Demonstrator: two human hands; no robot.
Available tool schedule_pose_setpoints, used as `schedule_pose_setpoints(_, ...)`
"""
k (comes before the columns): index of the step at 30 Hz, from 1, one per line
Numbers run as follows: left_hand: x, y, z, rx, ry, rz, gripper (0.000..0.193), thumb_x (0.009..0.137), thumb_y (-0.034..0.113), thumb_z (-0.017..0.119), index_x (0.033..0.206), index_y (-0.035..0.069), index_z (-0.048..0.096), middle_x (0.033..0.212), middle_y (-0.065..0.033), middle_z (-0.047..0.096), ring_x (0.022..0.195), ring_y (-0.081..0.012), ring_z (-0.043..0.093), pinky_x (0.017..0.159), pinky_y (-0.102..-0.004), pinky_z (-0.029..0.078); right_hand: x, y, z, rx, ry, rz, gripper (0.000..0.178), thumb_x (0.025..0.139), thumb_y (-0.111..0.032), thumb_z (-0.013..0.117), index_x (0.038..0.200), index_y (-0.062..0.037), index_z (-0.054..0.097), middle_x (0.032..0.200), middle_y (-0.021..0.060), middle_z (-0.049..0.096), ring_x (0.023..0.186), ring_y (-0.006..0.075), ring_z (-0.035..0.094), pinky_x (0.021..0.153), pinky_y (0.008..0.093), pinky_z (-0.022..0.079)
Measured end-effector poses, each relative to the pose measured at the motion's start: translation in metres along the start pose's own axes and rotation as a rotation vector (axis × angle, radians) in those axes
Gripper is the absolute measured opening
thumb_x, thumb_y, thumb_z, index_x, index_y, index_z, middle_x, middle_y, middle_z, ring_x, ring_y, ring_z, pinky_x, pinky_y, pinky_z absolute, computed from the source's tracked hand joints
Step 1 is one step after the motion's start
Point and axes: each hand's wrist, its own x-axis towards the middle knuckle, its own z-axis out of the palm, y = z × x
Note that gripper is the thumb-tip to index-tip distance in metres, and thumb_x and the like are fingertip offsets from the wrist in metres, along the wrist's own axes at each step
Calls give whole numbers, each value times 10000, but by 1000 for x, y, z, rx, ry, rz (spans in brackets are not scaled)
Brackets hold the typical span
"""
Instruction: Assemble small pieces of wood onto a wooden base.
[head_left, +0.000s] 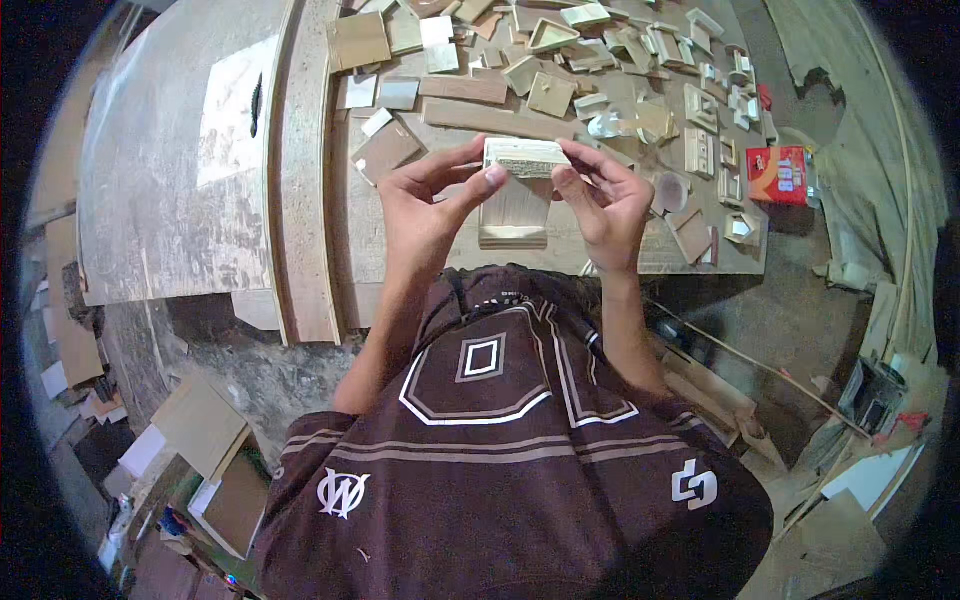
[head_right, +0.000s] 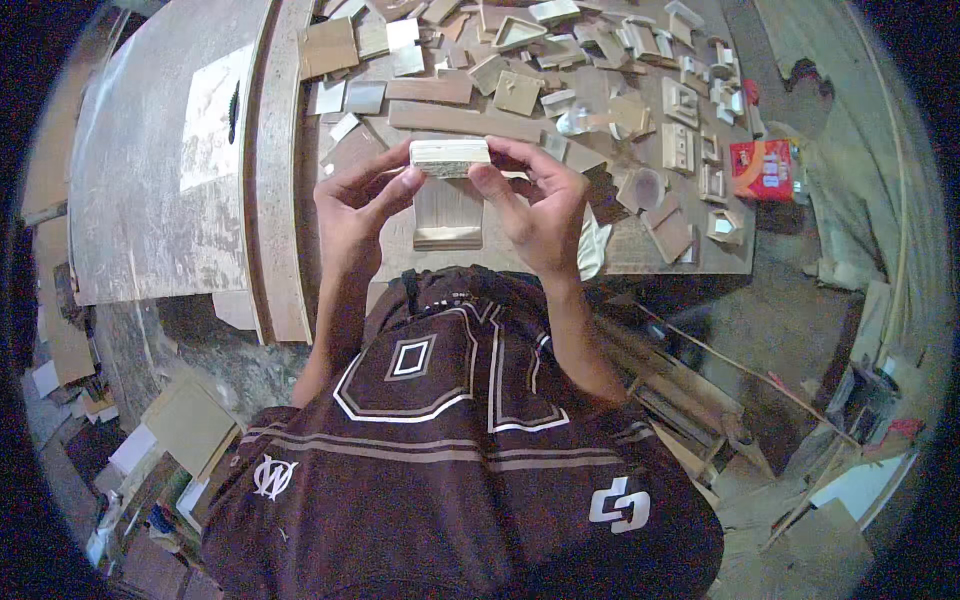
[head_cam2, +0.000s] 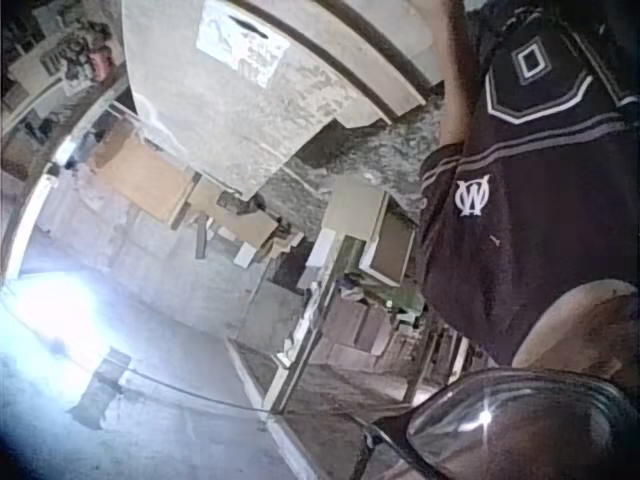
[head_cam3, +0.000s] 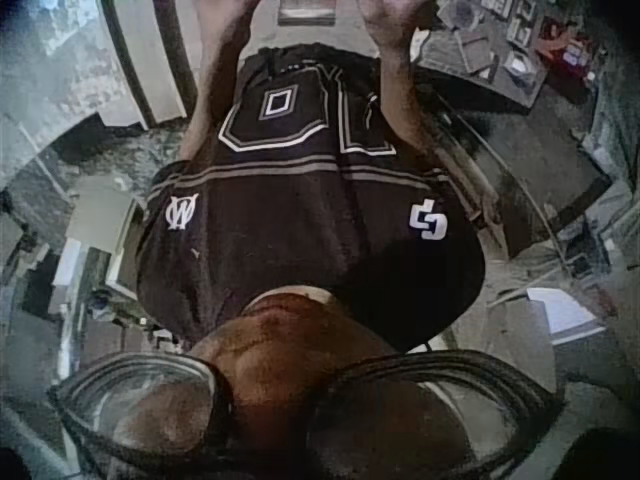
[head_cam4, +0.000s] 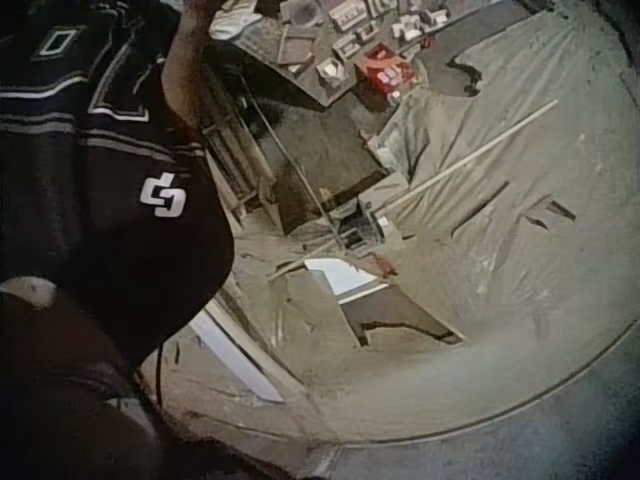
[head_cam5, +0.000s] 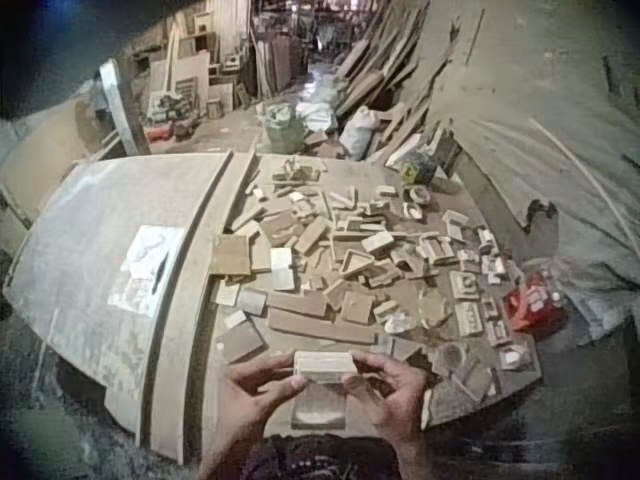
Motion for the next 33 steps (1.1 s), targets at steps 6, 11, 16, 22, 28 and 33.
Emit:
schedule_pose_setpoints(6,-1,0,-2,-11,-8,-5,425,800,139,832,1159,-45,697,1044,-159,737,930,-191,709,862,-310,554,0,1,2,23,11,9,409,895,-202,769,1176,75,662,1003,101,709,844,122,666,733,251,555)
schedule_pose_setpoints(11,0,3,0,-15,-12,-28,414,807,133,827,1157,-45,696,1041,-166,735,935,-187,707,850,-304,563,1,1,1,25,7,33,399,895,-198,769,1171,70,666,996,99,709,843,121,669,723,251,561)
schedule_pose_setpoints(16,2,-1,-2,-67,-12,-74,429,805,162,838,1162,-33,699,1018,-142,741,902,-150,700,768,-268,557,1,0,1,-1,25,63,406,874,-204,793,1125,90,670,983,140,727,852,144,694,738,252,565)
schedule_pose_setpoints(22,8,-6,-7,-27,38,-161,425,813,249,840,1130,-7,719,953,-83,740,835,-120,679,696,-237,537,7,11,-1,171,8,162,368,917,-262,742,1060,76,706,915,110,728,786,131,685,667,275,578)
schedule_pose_setpoints(28,15,-16,-16,-117,-18,-223,429,849,344,795,1095,-2,728,978,-90,731,837,-157,683,691,-288,556,10,21,-8,175,-10,250,334,917,-251,737,1028,63,718,871,77,716,731,107,666,610,253,572)
schedule_pose_setpoints(33,16,-18,-20,-248,-50,-305,413,869,366,768,1058,-1,733,971,-90,726,799,-146,668,671,-298,566,11,23,-12,168,-66,298,318,954,-230,682,1091,56,699,937,96,727,789,124,677,642,251,543)
